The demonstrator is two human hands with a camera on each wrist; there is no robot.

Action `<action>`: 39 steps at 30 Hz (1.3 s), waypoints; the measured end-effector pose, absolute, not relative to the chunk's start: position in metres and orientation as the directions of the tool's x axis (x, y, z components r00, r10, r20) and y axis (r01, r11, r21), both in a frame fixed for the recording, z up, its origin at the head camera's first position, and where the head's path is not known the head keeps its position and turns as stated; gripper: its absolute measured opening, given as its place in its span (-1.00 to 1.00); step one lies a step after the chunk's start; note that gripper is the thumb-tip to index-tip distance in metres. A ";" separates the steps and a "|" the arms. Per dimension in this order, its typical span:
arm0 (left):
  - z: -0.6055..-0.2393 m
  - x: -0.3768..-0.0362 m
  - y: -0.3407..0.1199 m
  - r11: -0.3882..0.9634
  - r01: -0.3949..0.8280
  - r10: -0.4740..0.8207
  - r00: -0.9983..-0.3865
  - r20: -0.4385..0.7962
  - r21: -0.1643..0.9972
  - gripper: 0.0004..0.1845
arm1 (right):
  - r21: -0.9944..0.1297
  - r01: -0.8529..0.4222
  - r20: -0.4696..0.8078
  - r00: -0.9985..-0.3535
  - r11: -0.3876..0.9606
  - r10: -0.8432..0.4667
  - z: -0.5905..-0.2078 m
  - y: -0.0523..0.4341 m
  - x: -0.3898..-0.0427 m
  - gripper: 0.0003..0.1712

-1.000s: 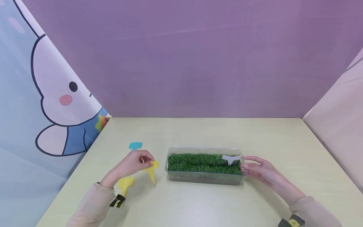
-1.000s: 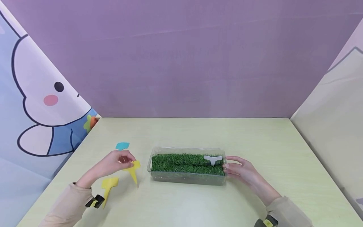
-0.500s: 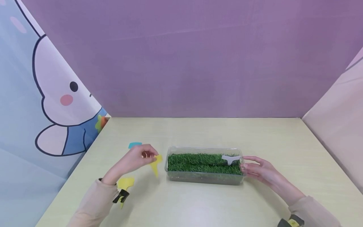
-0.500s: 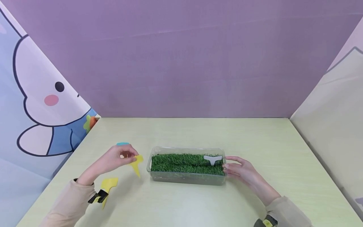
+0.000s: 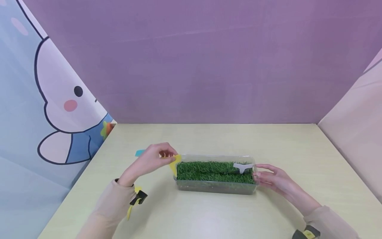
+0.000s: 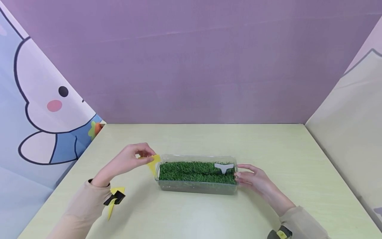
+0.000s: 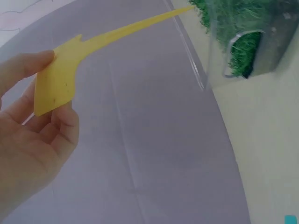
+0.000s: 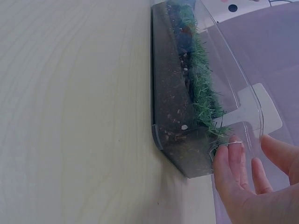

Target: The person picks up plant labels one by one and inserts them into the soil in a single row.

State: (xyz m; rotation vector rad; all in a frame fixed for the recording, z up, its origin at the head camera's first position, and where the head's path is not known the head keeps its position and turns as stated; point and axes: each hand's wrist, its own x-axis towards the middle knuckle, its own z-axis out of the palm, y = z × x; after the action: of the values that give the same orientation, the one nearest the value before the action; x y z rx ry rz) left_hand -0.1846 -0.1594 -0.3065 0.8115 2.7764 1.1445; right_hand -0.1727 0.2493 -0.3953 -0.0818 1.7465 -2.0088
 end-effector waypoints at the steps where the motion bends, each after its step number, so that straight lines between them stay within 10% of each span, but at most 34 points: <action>1: -0.306 -0.186 -0.157 0.588 0.461 0.483 -0.860 0.169 0.665 -0.88 | -0.949 0.307 -0.256 -0.887 -0.077 -0.385 -0.395 0.249 -0.173 -0.70; 39: -0.309 -0.215 -0.069 0.477 0.566 0.584 -0.776 0.239 0.673 -0.86 | -0.943 0.305 -0.224 -0.875 -0.131 -0.429 -0.402 0.252 -0.176 -0.74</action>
State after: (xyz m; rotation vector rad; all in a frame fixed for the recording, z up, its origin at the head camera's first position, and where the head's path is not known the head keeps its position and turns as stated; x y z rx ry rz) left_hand -0.2146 -0.0687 -0.3094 1.0433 2.6793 1.2069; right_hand -0.1761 0.2521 -0.4016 -0.1373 1.6710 -2.0490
